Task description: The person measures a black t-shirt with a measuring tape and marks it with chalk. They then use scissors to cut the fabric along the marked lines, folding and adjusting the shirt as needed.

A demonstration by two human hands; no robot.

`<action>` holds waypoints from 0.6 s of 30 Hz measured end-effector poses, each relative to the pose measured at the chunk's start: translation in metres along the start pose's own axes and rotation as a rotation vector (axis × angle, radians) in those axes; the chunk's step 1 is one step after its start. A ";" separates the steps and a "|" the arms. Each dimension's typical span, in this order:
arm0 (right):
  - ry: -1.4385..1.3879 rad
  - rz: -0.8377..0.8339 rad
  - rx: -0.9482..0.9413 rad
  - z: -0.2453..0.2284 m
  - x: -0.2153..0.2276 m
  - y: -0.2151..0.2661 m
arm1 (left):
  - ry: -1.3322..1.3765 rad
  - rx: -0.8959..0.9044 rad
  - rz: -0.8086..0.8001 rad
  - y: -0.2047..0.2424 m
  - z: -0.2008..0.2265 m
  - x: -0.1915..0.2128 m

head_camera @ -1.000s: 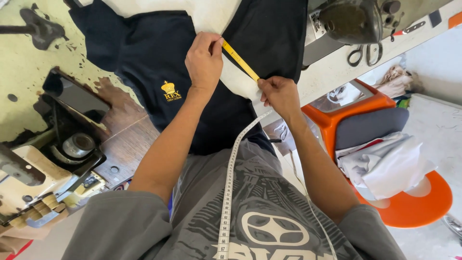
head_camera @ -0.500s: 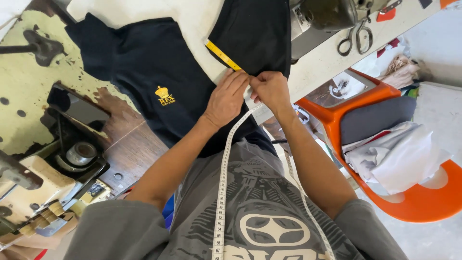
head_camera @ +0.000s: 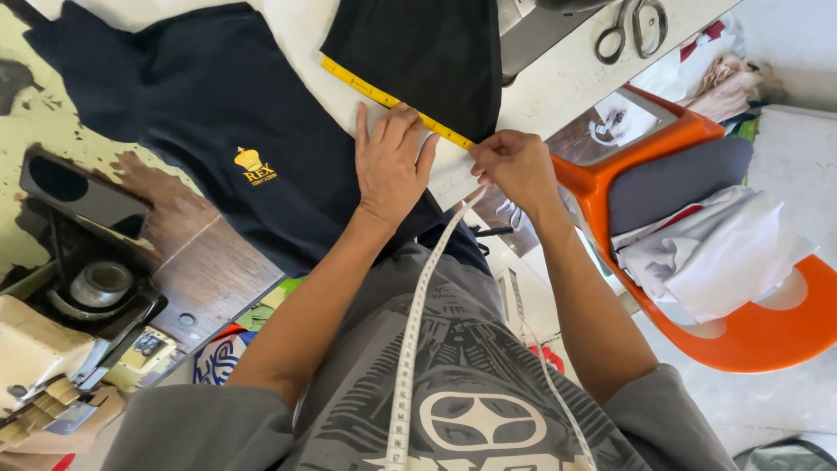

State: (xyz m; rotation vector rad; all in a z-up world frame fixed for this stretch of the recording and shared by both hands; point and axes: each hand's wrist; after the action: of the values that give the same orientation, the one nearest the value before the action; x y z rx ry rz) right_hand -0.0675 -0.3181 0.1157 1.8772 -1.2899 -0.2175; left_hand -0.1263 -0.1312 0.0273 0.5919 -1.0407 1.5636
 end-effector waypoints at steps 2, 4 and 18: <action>0.040 0.012 0.000 0.012 0.001 -0.005 | -0.035 0.024 0.020 0.000 0.002 -0.009; 0.086 0.019 0.001 0.021 0.002 -0.009 | -0.071 0.056 0.043 0.002 0.005 -0.017; 0.279 0.666 0.348 0.042 0.114 -0.056 | -0.179 0.004 0.165 0.007 0.010 -0.033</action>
State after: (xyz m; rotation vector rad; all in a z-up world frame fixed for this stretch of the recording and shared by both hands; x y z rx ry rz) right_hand 0.0004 -0.4288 0.0825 1.5610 -1.7412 0.6289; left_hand -0.1253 -0.1565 0.0026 0.6719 -1.2474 1.6788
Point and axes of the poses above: each hand's wrist, its own y-axis away from the middle knuckle, its own x-axis out of the back of the hand, z = x × y, and after that the axes turned 1 degree about -y, right-handed
